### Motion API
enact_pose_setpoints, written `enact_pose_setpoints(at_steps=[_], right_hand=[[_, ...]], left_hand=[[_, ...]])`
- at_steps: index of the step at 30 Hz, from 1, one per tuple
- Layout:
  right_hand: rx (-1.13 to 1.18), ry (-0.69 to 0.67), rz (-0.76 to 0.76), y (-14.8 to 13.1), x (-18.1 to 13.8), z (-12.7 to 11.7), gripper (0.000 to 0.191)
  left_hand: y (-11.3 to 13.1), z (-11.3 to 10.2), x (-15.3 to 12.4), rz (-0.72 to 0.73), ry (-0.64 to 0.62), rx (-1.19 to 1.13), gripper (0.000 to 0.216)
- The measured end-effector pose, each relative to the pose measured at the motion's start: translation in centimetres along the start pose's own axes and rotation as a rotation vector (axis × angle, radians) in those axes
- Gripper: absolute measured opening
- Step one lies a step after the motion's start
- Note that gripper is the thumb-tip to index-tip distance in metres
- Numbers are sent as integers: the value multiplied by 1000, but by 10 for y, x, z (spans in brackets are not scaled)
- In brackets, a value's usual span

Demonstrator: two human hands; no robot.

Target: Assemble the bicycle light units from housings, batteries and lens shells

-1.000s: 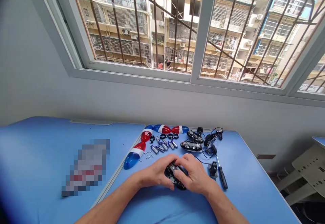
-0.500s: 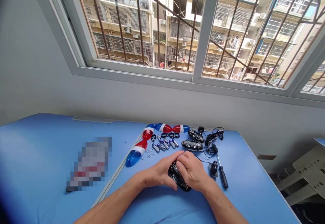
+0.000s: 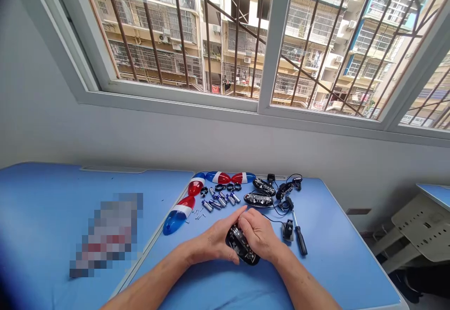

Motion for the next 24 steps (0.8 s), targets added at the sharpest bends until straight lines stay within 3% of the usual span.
enact_pose_setpoints(at_steps=[15,24], right_hand=[[-47,26,-127,-2,-7,-4,29],[-102,87,-175,-2,-8,0,32]], left_hand=[[-7,3,-2,112,8,124,106],[-11,0,-2,36,-27,63,114]])
Point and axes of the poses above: each hand's wrist, its own x-axis towards the middle knuckle, its own z-axis out of the palm, y = z × x, the point moved 1 cm from there along x, towards the middle knuckle, and after that the axes turned 1 degree about z, right-handed, at the moved point
